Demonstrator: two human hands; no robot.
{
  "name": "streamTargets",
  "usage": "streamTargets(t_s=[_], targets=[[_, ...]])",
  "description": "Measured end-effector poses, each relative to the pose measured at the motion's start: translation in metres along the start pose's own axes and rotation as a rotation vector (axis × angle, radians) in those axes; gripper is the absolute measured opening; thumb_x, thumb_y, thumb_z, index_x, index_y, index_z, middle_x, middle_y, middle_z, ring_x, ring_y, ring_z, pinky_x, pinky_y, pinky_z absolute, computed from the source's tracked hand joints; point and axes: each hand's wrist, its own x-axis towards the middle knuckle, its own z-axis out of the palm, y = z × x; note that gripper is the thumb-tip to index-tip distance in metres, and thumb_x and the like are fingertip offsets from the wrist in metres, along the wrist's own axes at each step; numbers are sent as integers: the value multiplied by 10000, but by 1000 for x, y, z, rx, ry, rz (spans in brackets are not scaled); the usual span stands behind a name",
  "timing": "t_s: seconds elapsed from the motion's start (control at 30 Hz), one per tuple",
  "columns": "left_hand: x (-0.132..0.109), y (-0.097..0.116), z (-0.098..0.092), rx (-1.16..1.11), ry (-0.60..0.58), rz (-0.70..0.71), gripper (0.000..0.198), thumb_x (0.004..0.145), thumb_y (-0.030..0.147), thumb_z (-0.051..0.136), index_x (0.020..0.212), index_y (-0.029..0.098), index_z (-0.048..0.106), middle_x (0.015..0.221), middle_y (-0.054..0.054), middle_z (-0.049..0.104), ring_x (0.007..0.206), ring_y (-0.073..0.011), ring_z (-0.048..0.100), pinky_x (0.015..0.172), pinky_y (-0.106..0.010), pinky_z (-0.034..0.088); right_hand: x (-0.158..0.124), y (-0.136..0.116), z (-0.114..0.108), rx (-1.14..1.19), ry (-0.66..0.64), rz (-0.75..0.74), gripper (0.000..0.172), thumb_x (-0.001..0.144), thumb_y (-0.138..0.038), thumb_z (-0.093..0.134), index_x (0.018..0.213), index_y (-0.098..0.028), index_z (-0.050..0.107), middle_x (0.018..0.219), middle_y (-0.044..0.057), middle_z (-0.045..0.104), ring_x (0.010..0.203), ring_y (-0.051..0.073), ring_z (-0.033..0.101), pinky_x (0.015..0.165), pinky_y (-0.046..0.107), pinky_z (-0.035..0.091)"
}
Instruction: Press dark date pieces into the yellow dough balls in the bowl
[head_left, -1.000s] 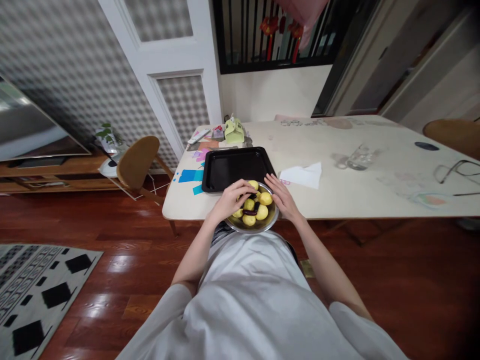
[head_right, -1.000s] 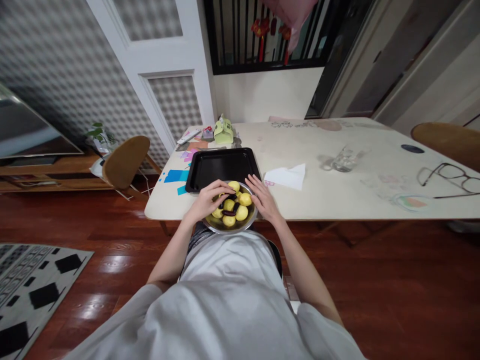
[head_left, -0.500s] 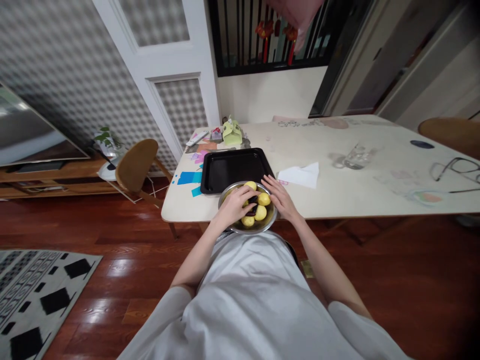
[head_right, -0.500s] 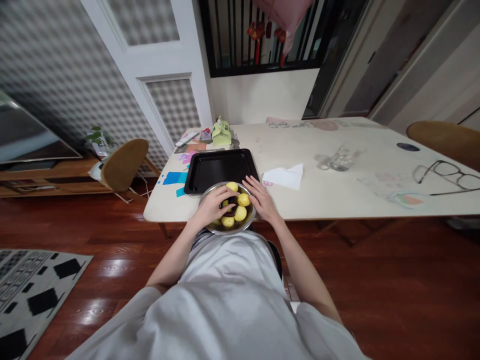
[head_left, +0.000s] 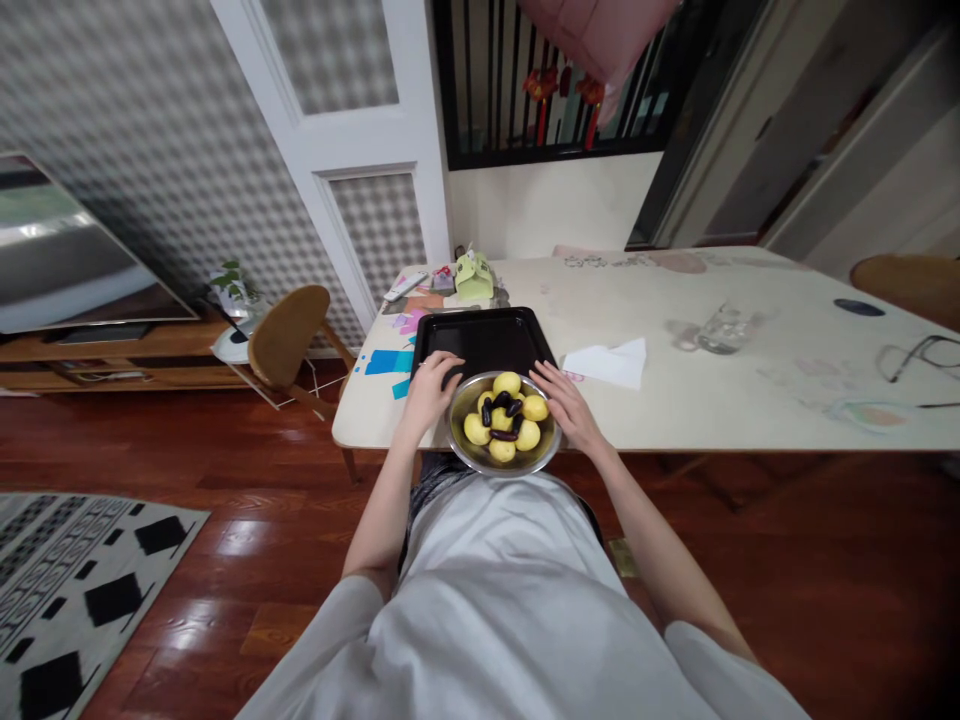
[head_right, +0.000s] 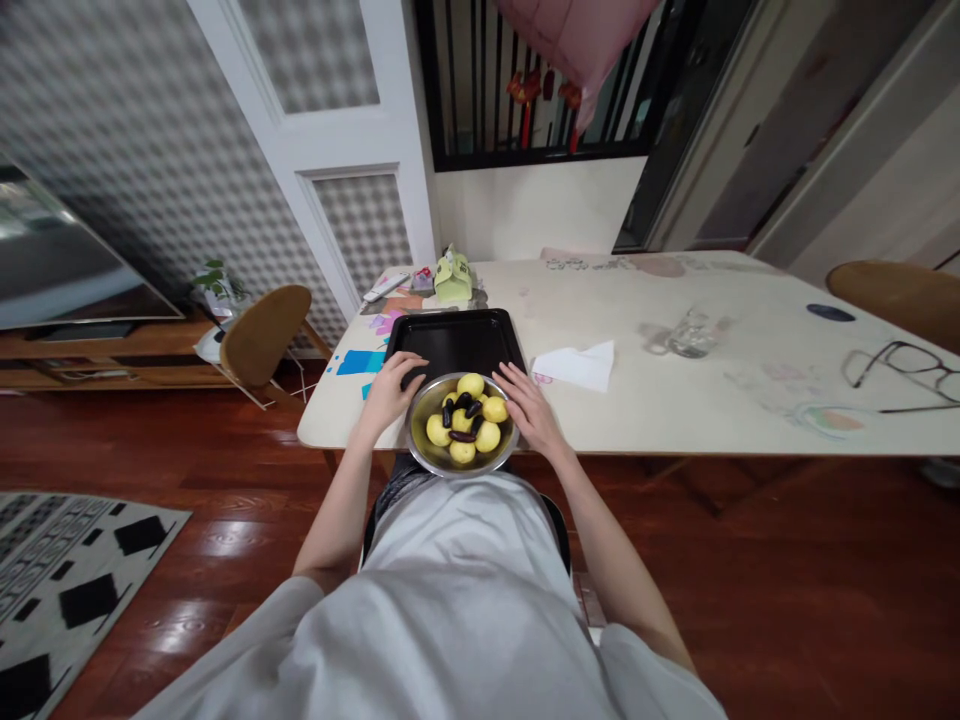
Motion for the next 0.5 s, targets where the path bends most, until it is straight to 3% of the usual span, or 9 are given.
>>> streamTargets(t_s=[0.13, 0.23, 0.4, 0.5], targets=[[-5, -37, -3, 166, -88, -173, 200, 988, 197, 626, 1161, 158, 717, 1239, -166, 685, 1221, -347, 629, 1091, -508, 482, 0, -1, 1, -4, 9, 3, 546, 1104, -545, 346, 1602, -357, 466, 1697, 12, 418, 1614, 293, 311, 1326, 618, 256], [-11, -55, 1, 228, -129, -214, 187, 986, 276, 668, 1121, 164, 732, 1284, -184, 699, 1298, -379, 599, 1102, -533, 464, 0, -1, 1, -9, 11, 1, 541, 1105, -539, 347, 1602, -361, 464, 1693, 15, 425, 1611, 293, 320, 1323, 622, 261], [-18, -66, 8, 291, -138, -154, 207, 1007, 370, 657, 1056, 195, 754, 1181, -145, 773, 1326, -347, 604, 1100, -492, 489, 0, 0, 1, -7, 7, -1, 533, 1108, -524, 352, 1602, -358, 465, 1695, 18, 422, 1612, 287, 317, 1327, 617, 254], [-16, -63, 3, 343, -194, -157, 199, 1028, 316, 611, 1045, 194, 767, 1134, -135, 774, 1300, -324, 628, 1068, -442, 522, 0, 1, 1, 5, 7, -2, 531, 1109, -522, 357, 1601, -356, 467, 1700, 17, 414, 1611, 289, 318, 1328, 619, 246]])
